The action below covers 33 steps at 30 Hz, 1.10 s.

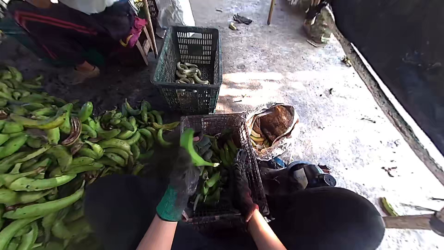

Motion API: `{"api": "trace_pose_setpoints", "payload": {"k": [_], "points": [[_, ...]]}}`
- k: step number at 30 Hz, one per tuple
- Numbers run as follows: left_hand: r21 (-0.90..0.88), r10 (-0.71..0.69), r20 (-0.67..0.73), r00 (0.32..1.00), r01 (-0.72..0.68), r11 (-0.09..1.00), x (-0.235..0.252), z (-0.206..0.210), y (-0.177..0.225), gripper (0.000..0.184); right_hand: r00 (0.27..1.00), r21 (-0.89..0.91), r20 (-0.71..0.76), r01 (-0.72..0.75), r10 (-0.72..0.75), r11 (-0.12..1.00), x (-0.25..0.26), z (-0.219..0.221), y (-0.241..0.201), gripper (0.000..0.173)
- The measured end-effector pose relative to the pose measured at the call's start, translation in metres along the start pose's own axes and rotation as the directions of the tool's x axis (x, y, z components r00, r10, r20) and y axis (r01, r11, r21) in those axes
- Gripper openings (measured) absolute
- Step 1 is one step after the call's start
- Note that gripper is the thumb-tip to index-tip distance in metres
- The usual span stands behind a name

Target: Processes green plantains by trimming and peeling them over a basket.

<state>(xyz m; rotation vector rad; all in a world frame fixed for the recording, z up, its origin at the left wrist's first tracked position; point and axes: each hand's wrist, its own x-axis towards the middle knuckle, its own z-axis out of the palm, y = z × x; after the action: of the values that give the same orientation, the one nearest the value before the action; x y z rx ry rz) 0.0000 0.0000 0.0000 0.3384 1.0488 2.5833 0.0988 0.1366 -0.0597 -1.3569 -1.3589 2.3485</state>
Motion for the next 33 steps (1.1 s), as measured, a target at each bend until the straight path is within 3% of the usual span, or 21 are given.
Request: {"api": "trace_pose_setpoints", "payload": {"k": [1,3,5,6,8,11,14,17,19,21,23,25,27,28,29,30,31,32,33], "points": [[0.148,0.003,0.006,1.000,-0.004,0.989,0.006,-0.004,0.005,0.069,0.999,-0.033,0.033,0.032,-0.031,0.999,-0.006,0.000,-0.006,0.040],[0.428,0.039,0.017,0.999,-0.043,0.903,0.017,-0.003,0.012,0.044,0.993,-0.068,0.089,0.090,-0.083,0.994,-0.016,0.001,-0.013,0.036],[0.514,0.029,0.048,0.998,-0.049,0.856,0.020,0.002,0.005,0.025,0.985,-0.090,0.138,0.117,-0.104,0.989,-0.024,0.004,-0.019,0.035],[0.497,0.011,0.044,0.999,-0.031,0.867,0.018,0.004,-0.004,0.024,0.978,-0.087,0.171,0.134,-0.117,0.987,-0.027,0.006,-0.023,0.037],[0.446,-0.077,0.045,0.996,0.049,0.894,0.009,0.008,-0.024,0.040,0.946,-0.039,0.276,0.188,-0.170,0.981,-0.028,0.014,-0.029,0.036],[0.446,-0.149,-0.002,0.989,0.135,0.885,-0.005,0.013,-0.040,0.052,0.942,0.112,0.285,0.150,-0.177,0.982,-0.031,0.026,-0.026,0.032],[0.640,-0.144,0.166,0.976,0.004,0.769,-0.007,0.016,-0.026,0.078,0.893,0.269,0.388,0.126,-0.227,0.955,-0.027,0.018,-0.020,0.030],[0.769,-0.080,0.233,0.969,-0.133,0.625,-0.003,0.023,-0.019,0.054,0.875,0.215,0.428,0.145,-0.226,0.966,-0.027,0.020,-0.024,0.026],[0.739,-0.038,0.098,0.994,-0.047,0.672,-0.001,0.027,-0.012,0.042,0.899,0.101,0.402,0.142,-0.171,0.985,-0.028,0.022,-0.035,0.033],[0.600,0.068,-0.111,0.991,0.013,0.800,0.007,0.025,-0.004,0.041,0.921,-0.040,0.358,0.183,-0.157,0.982,-0.030,0.019,-0.046,0.044],[0.393,0.142,-0.201,0.969,-0.053,0.918,0.019,0.007,0.003,0.056,0.936,-0.170,0.313,0.224,-0.162,0.960,-0.036,0.014,-0.051,0.043],[0.362,0.179,-0.173,0.969,-0.106,0.926,0.025,-0.005,0.009,0.070,0.938,-0.338,0.291,0.284,-0.188,0.897,-0.043,0.012,-0.057,0.038],[0.499,0.243,-0.073,0.967,-0.176,0.849,0.025,-0.003,0.013,0.070,0.869,-0.518,0.343,0.492,-0.358,0.700,-0.054,0.017,-0.069,0.039],[0.568,0.271,0.006,0.963,-0.226,0.791,0.025,-0.001,0.014,0.065,0.764,-0.540,0.376,0.640,-0.524,0.546,-0.061,0.023,-0.076,0.043],[0.613,0.295,0.109,0.949,-0.298,0.732,0.025,-0.002,0.012,0.061,0.615,-0.518,0.387,0.762,-0.687,0.390,-0.068,0.029,-0.081,0.048],[0.645,0.308,0.191,0.932,-0.356,0.676,0.025,-0.004,0.009,0.060,0.499,-0.496,0.384,0.821,-0.777,0.282,-0.072,0.034,-0.084,0.053],[0.654,0.313,0.230,0.921,-0.385,0.651,0.023,-0.002,0.007,0.058,0.493,-0.518,0.389,0.815,-0.778,0.258,-0.075,0.034,-0.083,0.054],[0.648,0.319,0.231,0.919,-0.390,0.654,0.021,0.003,0.008,0.054,0.606,-0.591,0.405,0.745,-0.685,0.310,-0.073,0.032,-0.076,0.051],[0.619,0.322,0.208,0.924,-0.379,0.688,0.017,0.011,0.012,0.049,0.801,-0.702,0.418,0.584,-0.429,0.407,-0.068,0.025,-0.067,0.049]]}}
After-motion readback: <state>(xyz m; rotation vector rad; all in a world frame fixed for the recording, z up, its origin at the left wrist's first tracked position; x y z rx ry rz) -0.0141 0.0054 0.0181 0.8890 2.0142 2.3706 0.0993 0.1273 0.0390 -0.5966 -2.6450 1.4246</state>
